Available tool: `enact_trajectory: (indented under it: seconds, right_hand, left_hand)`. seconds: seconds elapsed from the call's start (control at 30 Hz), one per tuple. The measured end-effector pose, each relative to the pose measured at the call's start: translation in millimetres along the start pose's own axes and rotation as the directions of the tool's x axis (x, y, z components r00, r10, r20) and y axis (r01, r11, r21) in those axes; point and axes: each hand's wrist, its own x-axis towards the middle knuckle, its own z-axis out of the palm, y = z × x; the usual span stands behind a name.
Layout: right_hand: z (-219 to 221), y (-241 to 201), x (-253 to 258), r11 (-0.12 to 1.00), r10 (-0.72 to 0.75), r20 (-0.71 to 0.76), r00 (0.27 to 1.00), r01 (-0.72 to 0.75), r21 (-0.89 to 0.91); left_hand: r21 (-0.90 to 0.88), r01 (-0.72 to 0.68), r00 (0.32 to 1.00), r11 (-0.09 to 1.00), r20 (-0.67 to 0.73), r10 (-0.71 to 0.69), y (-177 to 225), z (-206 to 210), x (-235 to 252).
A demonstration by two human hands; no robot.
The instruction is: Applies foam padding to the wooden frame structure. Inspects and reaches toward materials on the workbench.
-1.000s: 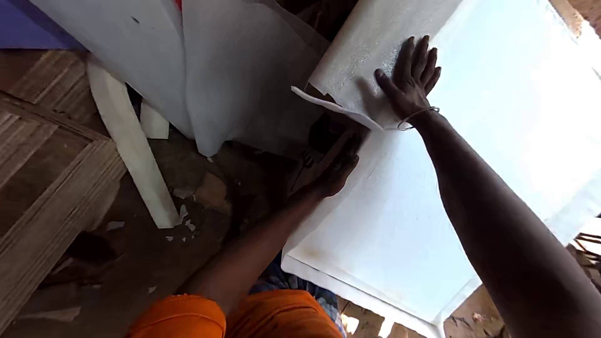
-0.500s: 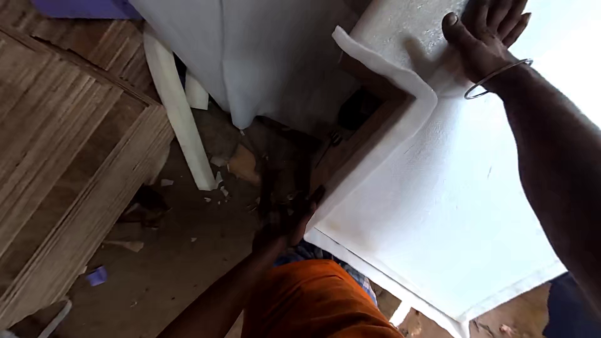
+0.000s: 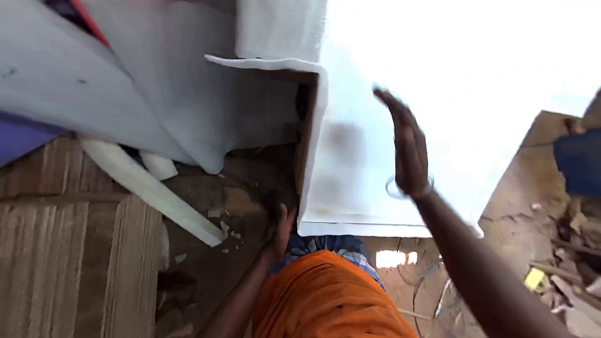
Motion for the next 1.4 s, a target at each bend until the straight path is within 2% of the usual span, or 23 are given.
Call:
enact_trajectory:
  seconds: [0.03,0.07,0.13,0.17,0.23,0.3,0.37,0.4,0.43,0.47,0.5,0.57,0.63,0.7,0.8,0.87,0.9,0.97,1.07,1.23,1.33,1.4]
  right_hand:
    - [3,-7,-66,0.993,0.083,-0.121,0.989,-0.092,-0.072]
    - [10,-14,-130,0.968,0.184,-0.269,0.945,-0.222,-0.118]
    - [35,-29,-236,0.873,0.337,-0.558,0.758,-0.474,-0.116]
    - [52,-37,-275,0.819,0.384,-0.646,0.66,-0.566,-0.092]
    - [94,-50,-332,0.688,0.486,-0.704,0.518,-0.724,-0.058]
    - [142,-52,-362,0.503,0.652,-0.608,0.454,-0.858,-0.101]
    - [189,-43,-363,0.383,0.798,-0.403,0.448,-0.893,-0.235]
    - [209,-34,-356,0.429,0.801,-0.323,0.504,-0.86,-0.278]
    - [228,-21,-346,0.534,0.729,-0.312,0.61,-0.791,-0.298]
    - [243,-10,-332,0.617,0.651,-0.318,0.689,-0.725,-0.307]
    - [257,-2,-316,0.663,0.587,-0.348,0.731,-0.681,-0.311]
    - [279,9,-288,0.691,0.532,-0.429,0.73,-0.667,-0.278]
    - [295,13,-271,0.66,0.571,-0.476,0.669,-0.719,-0.219]
    - [303,9,-262,0.609,0.639,-0.447,0.626,-0.766,-0.203]
    - [302,2,-242,0.497,0.801,-0.275,0.531,-0.847,-0.187]
    - [310,-1,-234,0.474,0.815,-0.294,0.5,-0.866,-0.159]
    - [315,0,-230,0.497,0.771,-0.367,0.521,-0.852,-0.166]
    - [324,1,-222,0.575,0.579,-0.555,0.597,-0.782,-0.241]
    - [328,8,-216,0.592,0.419,-0.616,0.667,-0.715,-0.372]
    - [326,25,-227,0.614,0.315,-0.625,0.714,-0.656,-0.44]
    - [328,27,-224,0.619,0.284,-0.649,0.706,-0.652,-0.438]
    - [329,25,-220,0.58,0.306,-0.652,0.694,-0.679,-0.45]
  left_hand:
    - [-0.027,0.004,1.0,1.0,0.024,-0.004,13,3,13]
    - [-0.058,-0.006,0.998,0.998,0.058,0.01,26,5,25]
    - [-0.139,-0.037,0.987,0.99,0.151,0.058,47,3,39]
    - [-0.17,-0.051,0.976,0.984,0.199,0.085,57,3,42]
    - [-0.158,-0.068,0.96,0.985,0.257,0.108,64,1,41]
    - [-0.033,-0.086,0.955,0.996,0.283,0.092,51,-10,35]
    - [0.209,-0.108,0.959,0.972,0.279,0.046,38,-20,21]
    - [0.365,-0.114,0.958,0.924,0.287,0.005,36,-24,10]
    - [0.506,-0.134,0.951,0.852,0.307,-0.033,35,-29,1]
    - [0.613,-0.181,0.933,0.769,0.355,-0.063,30,-37,-1]
    - [0.706,-0.27,0.911,0.654,0.408,-0.064,21,-49,-1]
    - [0.792,-0.476,0.855,0.382,0.518,-0.009,12,-67,8]
    - [0.797,-0.576,0.816,0.18,0.575,0.063,7,-73,19]
    - [0.786,-0.617,0.783,0.039,0.608,0.132,2,-68,21]
    - [0.773,-0.634,0.753,-0.029,0.625,0.205,-9,-60,24]
    - [0.75,-0.659,0.715,-0.053,0.647,0.264,-15,-59,24]
    - [0.729,-0.68,0.685,-0.078,0.67,0.284,-15,-61,27]
    - [0.683,-0.713,0.624,-0.155,0.72,0.303,-9,-66,28]
    - [0.627,-0.738,0.575,-0.25,0.778,0.255,6,-68,29]
    - [0.589,-0.741,0.59,-0.323,0.8,0.108,30,-61,31]
    - [0.446,-0.799,0.495,-0.403,0.869,-0.021,47,-64,43]
    - [0.391,-0.811,0.469,-0.436,0.879,-0.084,56,-64,48]
